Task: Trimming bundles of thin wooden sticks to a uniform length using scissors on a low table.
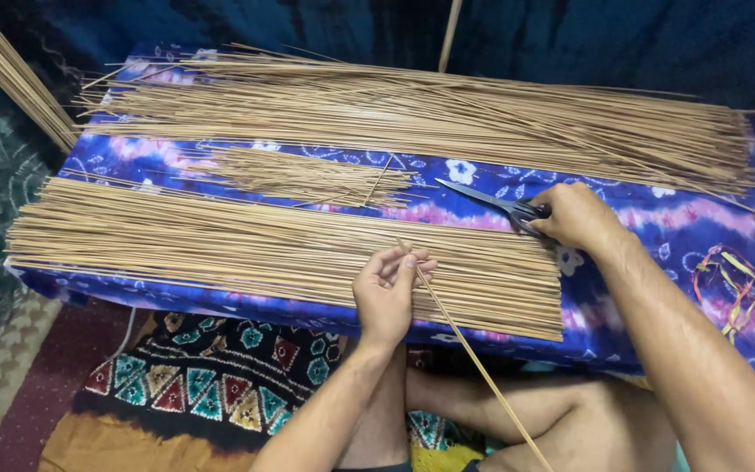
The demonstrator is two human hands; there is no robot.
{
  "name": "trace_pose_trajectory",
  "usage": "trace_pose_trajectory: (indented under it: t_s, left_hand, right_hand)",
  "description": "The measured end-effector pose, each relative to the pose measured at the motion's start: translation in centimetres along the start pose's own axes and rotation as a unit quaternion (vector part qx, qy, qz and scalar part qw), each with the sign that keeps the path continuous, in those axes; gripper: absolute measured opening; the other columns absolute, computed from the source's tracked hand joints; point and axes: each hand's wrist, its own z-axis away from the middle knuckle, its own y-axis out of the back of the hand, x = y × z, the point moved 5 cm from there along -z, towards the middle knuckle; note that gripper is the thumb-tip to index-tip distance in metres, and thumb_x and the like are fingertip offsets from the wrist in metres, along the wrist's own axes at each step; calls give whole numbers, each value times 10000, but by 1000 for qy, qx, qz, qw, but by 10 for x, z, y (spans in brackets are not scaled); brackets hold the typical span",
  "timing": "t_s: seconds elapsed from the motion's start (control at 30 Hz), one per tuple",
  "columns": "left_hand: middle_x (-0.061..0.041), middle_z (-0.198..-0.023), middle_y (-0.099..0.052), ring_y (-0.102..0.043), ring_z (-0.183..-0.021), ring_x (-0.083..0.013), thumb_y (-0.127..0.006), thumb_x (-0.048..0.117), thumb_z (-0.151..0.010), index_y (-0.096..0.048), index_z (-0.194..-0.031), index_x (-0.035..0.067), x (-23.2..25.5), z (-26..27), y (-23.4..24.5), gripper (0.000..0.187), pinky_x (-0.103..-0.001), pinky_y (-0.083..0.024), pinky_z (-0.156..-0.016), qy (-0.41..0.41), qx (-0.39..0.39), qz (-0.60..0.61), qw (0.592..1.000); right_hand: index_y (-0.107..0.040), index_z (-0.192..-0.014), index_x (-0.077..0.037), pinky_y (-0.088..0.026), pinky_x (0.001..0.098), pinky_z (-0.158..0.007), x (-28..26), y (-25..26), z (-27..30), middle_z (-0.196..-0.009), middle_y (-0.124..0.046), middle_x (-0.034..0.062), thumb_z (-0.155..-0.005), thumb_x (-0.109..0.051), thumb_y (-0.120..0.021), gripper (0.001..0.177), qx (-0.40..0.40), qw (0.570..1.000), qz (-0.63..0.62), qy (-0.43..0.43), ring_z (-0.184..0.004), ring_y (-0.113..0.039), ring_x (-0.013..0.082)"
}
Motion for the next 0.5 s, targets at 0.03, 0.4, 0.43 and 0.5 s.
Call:
trace_pose_trajectory:
  t_s: [0.03,0.4,0.43,0.5]
  left_hand:
    - [-305,-1060,-757,-777,-907,-383,-614,-15,-982,-617,-1178,-85,1,-1,0,208,-405,-688,-726,-1,0,1,1000]
    - [-269,-1110,-747,-771,-951,-367,-587,-1,-1003,-587,-1205,-44,31,-27,-8,207,-409,-685,-769,-6,49,52,997]
    - [-269,-1110,-747,-771,-951,-367,-587,-1,-1003,-587,-1205,-44,36,-32,-4,207,-409,-685,-769,-7,46,50,998]
    - [-254,-1131,-741,-767,-982,-355,-577,5,-1007,-569,-1215,-33,48,-42,9,211,-409,-679,-797,-24,84,67,994]
  right_hand:
    - [-797,-1165,-118,-591,517,-947,7,-10,-7,-1066,-808,200,-838,-269,-777,361,1,1000,0,0,-1108,-732,409]
    - [-785,-1025,-78,-596,426,-702,-155,16,114,-796,-806,162,-993,-222,-472,346,-126,924,-335,133,-705,-767,311]
    - [-785,-1025,-78,-596,426,-702,-155,12,116,-796,-806,162,-993,-222,-472,346,-123,924,-337,133,-705,-767,311]
    - [-690,-1090,-6,-530,304,-492,-159,0,118,-671,-744,130,-1025,-140,-413,315,-183,887,-405,127,-482,-651,197]
